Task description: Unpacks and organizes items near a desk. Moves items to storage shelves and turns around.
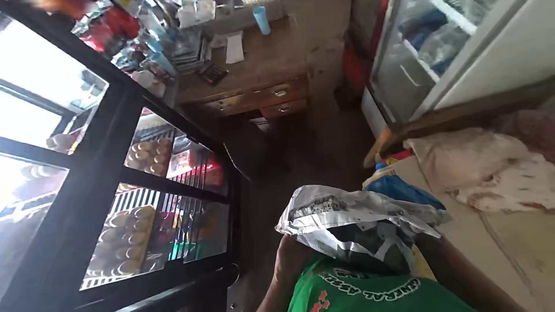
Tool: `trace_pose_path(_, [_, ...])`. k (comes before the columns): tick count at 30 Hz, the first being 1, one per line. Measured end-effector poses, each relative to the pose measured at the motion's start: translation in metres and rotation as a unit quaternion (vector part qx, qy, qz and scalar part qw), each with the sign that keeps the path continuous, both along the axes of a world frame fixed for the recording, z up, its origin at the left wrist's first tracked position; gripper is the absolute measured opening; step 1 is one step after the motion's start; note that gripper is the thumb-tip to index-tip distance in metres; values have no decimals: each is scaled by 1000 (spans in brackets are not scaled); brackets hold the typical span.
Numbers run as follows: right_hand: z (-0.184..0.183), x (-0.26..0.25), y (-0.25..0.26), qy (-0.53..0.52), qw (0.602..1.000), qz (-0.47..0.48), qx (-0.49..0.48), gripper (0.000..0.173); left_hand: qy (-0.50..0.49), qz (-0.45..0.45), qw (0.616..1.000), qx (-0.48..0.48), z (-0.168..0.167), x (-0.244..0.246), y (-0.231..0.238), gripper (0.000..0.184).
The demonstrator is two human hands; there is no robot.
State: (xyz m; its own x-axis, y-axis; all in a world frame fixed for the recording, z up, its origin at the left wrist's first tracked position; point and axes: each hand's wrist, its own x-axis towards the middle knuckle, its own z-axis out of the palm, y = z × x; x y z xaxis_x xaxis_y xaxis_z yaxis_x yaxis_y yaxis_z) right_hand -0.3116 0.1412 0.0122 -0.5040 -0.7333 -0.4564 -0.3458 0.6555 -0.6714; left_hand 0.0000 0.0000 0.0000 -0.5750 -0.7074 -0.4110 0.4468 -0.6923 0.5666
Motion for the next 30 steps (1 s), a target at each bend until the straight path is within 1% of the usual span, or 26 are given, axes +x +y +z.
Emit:
trace_pose_path(1, [-12,-9,-23,88,993,49,-66,31,-11,16,1000,0,-1,-11,-20,36])
trace_pose_path(2, [13,-17,-58,70,991,113,28,36,-24,19,1000,6,-1,-21,-43,41])
trace_pose_path(3, [35,-21,-96,34,987,124,99,38,-26,10,1000,12,0,-31,-69,47])
trace_pose_path(4, [48,-23,-128,5,988,108,111,38,-20,-5,1000,14,4,-40,-97,53])
trace_pose_path(5, [57,-26,-155,-20,992,81,95,36,-21,-23,999,12,12,-51,-124,58])
trace_pose_path(6, [65,-32,-181,-47,996,60,54,35,-30,-36,999,7,24,-63,-151,60])
trace_pose_path(7, [73,-39,-214,-73,996,56,3,32,-39,-43,998,0,37,-77,-178,59])
trace_pose_path(8, [84,-48,-251,-112,990,78,-27,29,-40,-49,998,-7,48,-90,-203,55])
trace_pose_path(9, [97,-53,-285,-138,987,80,-31,25,-33,-55,998,-9,56,-101,-226,51])
trace_pose_path(10, [109,-55,-317,-146,987,68,-19,26,-22,-59,998,0,61,-112,-248,46])
trace_pose_path(11, [108,-62,-342,-140,987,70,-25,28,-18,-58,998,11,66,-123,-269,42])
trace_pose_path(13, [112,-74,-384,-147,986,70,-44,26,-23,-37,998,36,73,-150,-313,36])
trace_pose_path(15, [130,-83,-430,-153,987,48,-23,27,-19,2,999,41,73,-178,-357,31])
trace_pose_path(17, [124,-98,-478,-172,984,8,-41,24,-20,38,999,30,69,-205,-406,30])
trace_pose_path(18, [103,-111,-498,-184,978,5,-100,25,-27,51,998,19,65,-219,-432,31])
trace_pose_path(19, [55,-131,-513,-180,955,44,-230,30,-35,56,998,-1,58,-232,-457,33])
trace_pose_path(20, [27,-148,-535,-195,930,57,-306,32,-40,60,997,-21,51,-246,-482,35])
trace_pose_path(21, [34,-160,-560,-219,931,43,-288,32,-45,69,996,-37,46,-262,-508,35])
trace_pose_path(23, [73,-176,-619,-232,949,10,-214,27,-57,95,992,-61,40,-294,-560,36])
trace_pose_path(25, [88,-199,-678,-218,951,31,-215,29,-51,117,990,-62,42,-324,-612,35])
trace_pose_path(27, [85,-222,-738,-190,953,66,-226,33,-44,136,988,-58,41,-348,-663,37])
trace_pose_path(29, [87,-235,-794,-149,958,104,-221,32,-48,157,985,-60,28,-370,-717,38])
trace_pose_path(30, [81,-240,-820,-142,955,114,-232,32,-57,173,982,-59,18,-380,-744,37])
